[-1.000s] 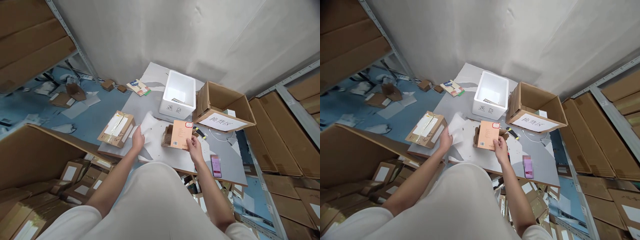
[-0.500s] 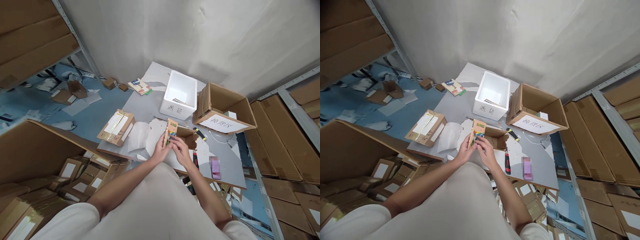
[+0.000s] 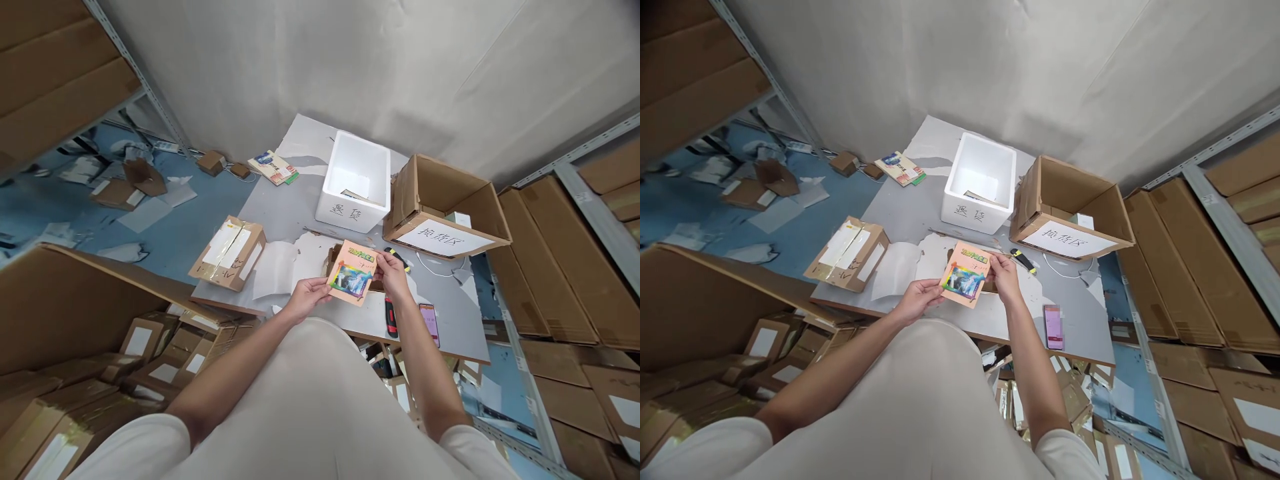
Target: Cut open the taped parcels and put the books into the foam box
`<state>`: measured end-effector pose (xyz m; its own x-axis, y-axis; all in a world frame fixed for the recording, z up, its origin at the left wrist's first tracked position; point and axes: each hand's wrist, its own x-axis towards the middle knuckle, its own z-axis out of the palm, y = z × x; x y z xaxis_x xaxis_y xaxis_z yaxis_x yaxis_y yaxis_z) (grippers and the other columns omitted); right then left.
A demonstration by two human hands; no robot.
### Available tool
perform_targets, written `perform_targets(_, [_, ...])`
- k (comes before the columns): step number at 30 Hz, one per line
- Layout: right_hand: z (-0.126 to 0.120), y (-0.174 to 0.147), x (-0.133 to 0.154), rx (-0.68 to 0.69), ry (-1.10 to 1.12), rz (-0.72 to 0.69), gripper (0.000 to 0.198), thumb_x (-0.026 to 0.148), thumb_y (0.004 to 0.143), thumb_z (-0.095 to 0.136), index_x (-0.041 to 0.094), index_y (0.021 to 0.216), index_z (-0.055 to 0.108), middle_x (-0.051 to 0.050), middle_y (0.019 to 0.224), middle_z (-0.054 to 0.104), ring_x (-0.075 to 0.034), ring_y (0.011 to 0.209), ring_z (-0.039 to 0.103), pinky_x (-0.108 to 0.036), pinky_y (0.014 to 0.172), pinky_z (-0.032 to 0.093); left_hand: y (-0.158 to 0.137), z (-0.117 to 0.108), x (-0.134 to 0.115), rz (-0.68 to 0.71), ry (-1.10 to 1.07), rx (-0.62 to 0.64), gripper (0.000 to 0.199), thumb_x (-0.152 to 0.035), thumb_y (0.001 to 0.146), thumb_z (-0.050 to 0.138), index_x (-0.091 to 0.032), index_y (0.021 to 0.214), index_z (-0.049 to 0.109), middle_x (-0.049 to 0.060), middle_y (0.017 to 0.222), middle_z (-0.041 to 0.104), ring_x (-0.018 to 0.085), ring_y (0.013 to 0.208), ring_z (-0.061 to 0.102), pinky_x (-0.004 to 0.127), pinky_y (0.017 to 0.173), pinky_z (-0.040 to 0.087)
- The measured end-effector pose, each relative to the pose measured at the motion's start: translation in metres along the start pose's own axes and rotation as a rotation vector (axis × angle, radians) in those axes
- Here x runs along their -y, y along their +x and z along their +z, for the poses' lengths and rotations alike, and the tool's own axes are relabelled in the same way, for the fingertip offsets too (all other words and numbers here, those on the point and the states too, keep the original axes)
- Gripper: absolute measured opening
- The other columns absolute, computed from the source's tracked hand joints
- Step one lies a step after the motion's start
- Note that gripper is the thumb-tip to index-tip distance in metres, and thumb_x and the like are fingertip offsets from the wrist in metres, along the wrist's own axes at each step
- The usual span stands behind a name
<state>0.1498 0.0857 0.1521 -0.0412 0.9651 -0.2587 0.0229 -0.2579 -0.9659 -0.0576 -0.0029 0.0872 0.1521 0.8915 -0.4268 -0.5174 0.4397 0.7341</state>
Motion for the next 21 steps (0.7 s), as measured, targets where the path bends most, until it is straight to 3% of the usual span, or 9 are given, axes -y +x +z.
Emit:
perform_targets(6, [-0.006, -0.001, -0.003, 0.037, 0.056, -0.010, 0.049, 0.057, 0.070, 0.067, 0.021, 0.104, 0.066, -0.002, 0.080, 0.072, -0.015, 0.058, 0.062, -0.026, 0.048, 0.048, -0.001, 0.001, 0.003, -0.008, -0.083, 0.020, 0.052, -0.040, 0.060, 0.085, -0.016, 0.105, 0.072, 0.008, 0.095, 0.074, 0.016, 0.082, 0.068, 0.032, 0.083, 0.054])
perform_targets(11, [0.009, -0.007, -0.002, 0.287, 0.179, -0.008, 0.054, 0.057, 0.069, 0.065, 0.028, 0.114, 0.061, -0.007, 0.112, 0.069, -0.023, 0.090, 0.068, -0.039, 0.072, 0.055, -0.007, 0.020, 0.002, -0.144, -0.212, 0.185, 0.039, -0.034, 0.067, 0.082, -0.016, 0.100, 0.073, 0.009, 0.095, 0.074, 0.015, 0.083, 0.068, 0.027, 0.080, 0.053])
perform_targets(13, [0.015, -0.007, -0.002, 0.345, 0.170, 0.032, 0.050, 0.049, 0.064, 0.074, 0.028, 0.107, 0.062, -0.004, 0.101, 0.071, -0.021, 0.084, 0.068, -0.037, 0.073, 0.056, -0.011, 0.028, 0.000, -0.188, -0.237, 0.230, 0.038, -0.033, 0.068, 0.081, -0.015, 0.100, 0.072, 0.010, 0.099, 0.073, 0.017, 0.088, 0.069, 0.029, 0.085, 0.052])
perform_targets(15, [0.016, -0.005, -0.003, 0.304, 0.159, 0.050, 0.043, 0.048, 0.062, 0.078, 0.026, 0.095, 0.062, 0.000, 0.082, 0.069, -0.016, 0.069, 0.065, -0.030, 0.062, 0.055, -0.013, 0.030, -0.002, -0.178, -0.249, 0.219, 0.041, -0.036, 0.069, 0.079, -0.016, 0.104, 0.071, 0.012, 0.108, 0.071, 0.021, 0.097, 0.068, 0.033, 0.091, 0.050])
perform_targets(19, [0.004, 0.001, -0.003, 0.168, 0.101, 0.050, 0.044, 0.050, 0.058, 0.081, 0.023, 0.084, 0.060, 0.003, 0.068, 0.064, -0.011, 0.053, 0.056, -0.021, 0.045, 0.048, -0.015, 0.014, -0.005, -0.055, -0.248, 0.119, 0.060, -0.066, 0.073, 0.064, -0.017, 0.107, 0.070, 0.015, 0.115, 0.069, 0.029, 0.106, 0.065, 0.044, 0.090, 0.051])
perform_targets(21, [-0.002, 0.002, -0.002, 0.148, 0.078, 0.063, 0.044, 0.049, 0.058, 0.082, 0.022, 0.084, 0.061, 0.004, 0.067, 0.064, -0.010, 0.052, 0.056, -0.021, 0.044, 0.048, -0.014, 0.005, -0.003, 0.004, -0.145, 0.045, 0.062, -0.063, 0.066, 0.071, -0.016, 0.107, 0.069, 0.014, 0.107, 0.072, 0.028, 0.098, 0.068, 0.045, 0.088, 0.052])
